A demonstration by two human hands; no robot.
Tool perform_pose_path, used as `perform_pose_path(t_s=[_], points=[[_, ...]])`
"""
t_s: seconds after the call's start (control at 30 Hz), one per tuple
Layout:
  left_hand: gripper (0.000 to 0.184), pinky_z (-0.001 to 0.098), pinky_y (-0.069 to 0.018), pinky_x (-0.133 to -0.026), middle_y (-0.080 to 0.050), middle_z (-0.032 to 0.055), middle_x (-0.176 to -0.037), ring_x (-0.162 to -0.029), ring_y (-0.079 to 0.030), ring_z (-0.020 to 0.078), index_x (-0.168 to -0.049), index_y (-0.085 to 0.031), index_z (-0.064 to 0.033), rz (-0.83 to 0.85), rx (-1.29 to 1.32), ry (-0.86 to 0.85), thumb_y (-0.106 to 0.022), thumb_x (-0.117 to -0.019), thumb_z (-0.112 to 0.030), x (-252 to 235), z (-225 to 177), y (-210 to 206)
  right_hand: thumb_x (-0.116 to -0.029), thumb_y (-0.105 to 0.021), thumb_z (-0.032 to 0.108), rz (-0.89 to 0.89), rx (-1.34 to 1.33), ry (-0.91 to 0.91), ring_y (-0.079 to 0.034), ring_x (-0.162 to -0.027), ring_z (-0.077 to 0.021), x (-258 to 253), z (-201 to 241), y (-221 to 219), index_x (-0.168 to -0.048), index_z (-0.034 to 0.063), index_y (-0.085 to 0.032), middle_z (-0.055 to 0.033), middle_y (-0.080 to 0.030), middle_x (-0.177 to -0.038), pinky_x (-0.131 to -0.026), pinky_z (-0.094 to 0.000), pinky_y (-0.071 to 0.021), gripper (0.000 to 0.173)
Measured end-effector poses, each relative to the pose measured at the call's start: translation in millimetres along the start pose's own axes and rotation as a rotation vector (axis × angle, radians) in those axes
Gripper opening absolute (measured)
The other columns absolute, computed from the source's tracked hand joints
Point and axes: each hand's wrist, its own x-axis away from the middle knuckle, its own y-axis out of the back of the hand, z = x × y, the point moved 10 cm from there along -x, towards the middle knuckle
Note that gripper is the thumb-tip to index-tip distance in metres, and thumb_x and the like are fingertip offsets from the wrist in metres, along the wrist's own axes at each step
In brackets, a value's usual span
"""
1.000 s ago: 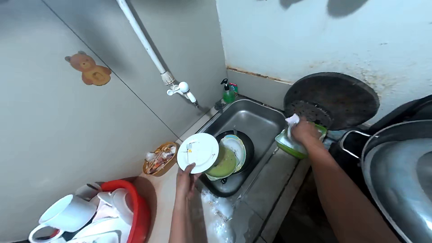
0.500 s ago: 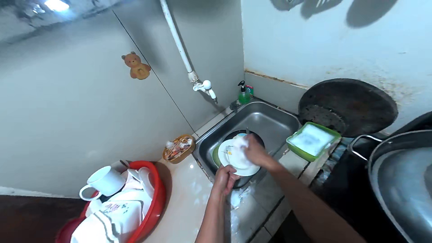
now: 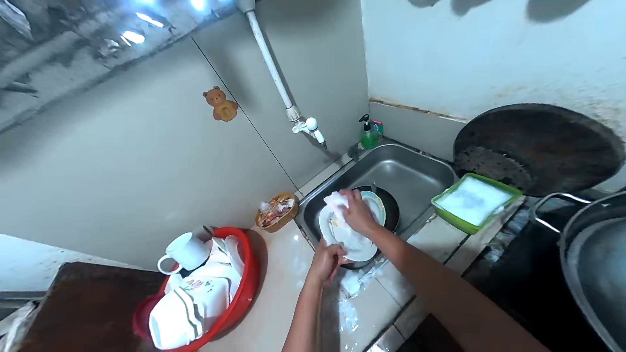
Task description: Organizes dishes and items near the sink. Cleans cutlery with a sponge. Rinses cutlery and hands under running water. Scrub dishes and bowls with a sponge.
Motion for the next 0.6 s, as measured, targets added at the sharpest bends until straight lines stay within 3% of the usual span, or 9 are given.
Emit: perform_pose_path(t_s=[0.07, 0.13, 0.3, 0.4, 0.47, 0.53, 0.6], points=[[0.047, 0.0466, -0.0621, -0.078, -0.066, 0.0192, -0.108, -0.088, -0.071, 0.0277, -0.138, -0.037, 0.0019, 0.016, 0.03, -0.005, -0.041, -0.0918, 0.009, -1.3, -2.2, 2.8, -0.0984, -0.065, 0.017, 0.028, -0.034, 0.089, -0.064, -0.116, -0.0427, 5.3, 23.0, -7.5, -0.142, 0.006, -0.055, -0.0277, -0.051, -0.143, -0.094, -0.0586, -0.0553, 0.046], [0.039, 0.0468, -0.0625, -0.076, -0.068, 0.019, -0.103, -0.085, -0.072, 0.0279, -0.13, -0.043, 0.0028, -0.001, 0.065, -0.015, -0.04, -0.0921, 0.009, -3.2, -2.4, 7.1, -0.0963, -0.067, 0.015, 0.086, -0.071, 0.211, -0.063, -0.116, -0.0378, 12.8, 48.4, -19.1, -0.137, 0.0057, -0.059, -0.024, -0.055, -0.138, -0.096, -0.0554, -0.0542, 0.043], [0.056, 0.0417, -0.0628, -0.072, -0.065, 0.0186, -0.106, -0.083, -0.071, 0.0251, -0.142, -0.034, 0.0022, -0.038, -0.049, -0.041, -0.045, -0.0881, 0.009, 10.8, -4.1, 6.4, -0.0977, -0.066, 0.018, -0.055, -0.026, 0.06, -0.063, -0.116, -0.0433, -12.1, 12.6, -2.9, -0.138, 0.006, -0.059, -0.0281, -0.051, -0.141, -0.094, -0.0585, -0.055, 0.043], [0.042, 0.045, -0.0631, -0.071, -0.068, 0.0187, -0.101, -0.081, -0.072, 0.0271, -0.132, -0.04, 0.0036, -0.021, 0.005, -0.011, -0.042, -0.0907, 0.011, 1.1, 1.9, 12.7, -0.0941, -0.069, 0.016, 0.07, -0.081, 0.238, -0.064, -0.115, -0.0371, 12.4, 54.9, -24.9, -0.132, 0.0063, -0.064, -0.0236, -0.056, -0.136, -0.094, -0.0552, -0.0551, 0.04], [0.053, 0.0442, -0.0634, -0.069, -0.066, 0.0196, -0.106, -0.083, -0.072, 0.0272, -0.139, -0.035, 0.0036, -0.048, -0.009, -0.053, -0.045, -0.0872, 0.012, 6.2, 1.1, 13.9, -0.0956, -0.069, 0.018, 0.002, -0.072, 0.14, -0.066, -0.111, -0.0397, 2.5, 39.7, -15.0, -0.133, 0.0056, -0.064, -0.0249, -0.056, -0.137, -0.091, -0.0572, -0.0562, 0.04], [0.068, 0.042, -0.0625, -0.069, -0.065, 0.0195, -0.11, -0.084, -0.071, 0.0256, -0.145, -0.031, 0.0017, -0.116, -0.016, -0.151, -0.049, -0.0802, 0.011, 11.0, -3.3, 18.1, -0.0975, -0.066, 0.022, -0.136, 0.013, -0.087, -0.065, -0.111, -0.0454, -9.5, 0.7, 5.8, -0.137, 0.0053, -0.06, -0.029, -0.053, -0.139, -0.089, -0.0606, -0.056, 0.044], [0.071, 0.0416, -0.0617, -0.069, -0.065, 0.0195, -0.111, -0.083, -0.071, 0.025, -0.15, -0.028, -0.0022, -0.169, 0.01, -0.236, -0.049, -0.0833, 0.008, 7.4, -7.3, 27.0, -0.0972, -0.067, 0.023, -0.159, 0.076, -0.228, -0.062, -0.114, -0.0486, -0.5, -18.8, 5.5, -0.14, 0.0051, -0.057, -0.0319, -0.049, -0.141, -0.09, -0.0616, -0.0544, 0.047]])
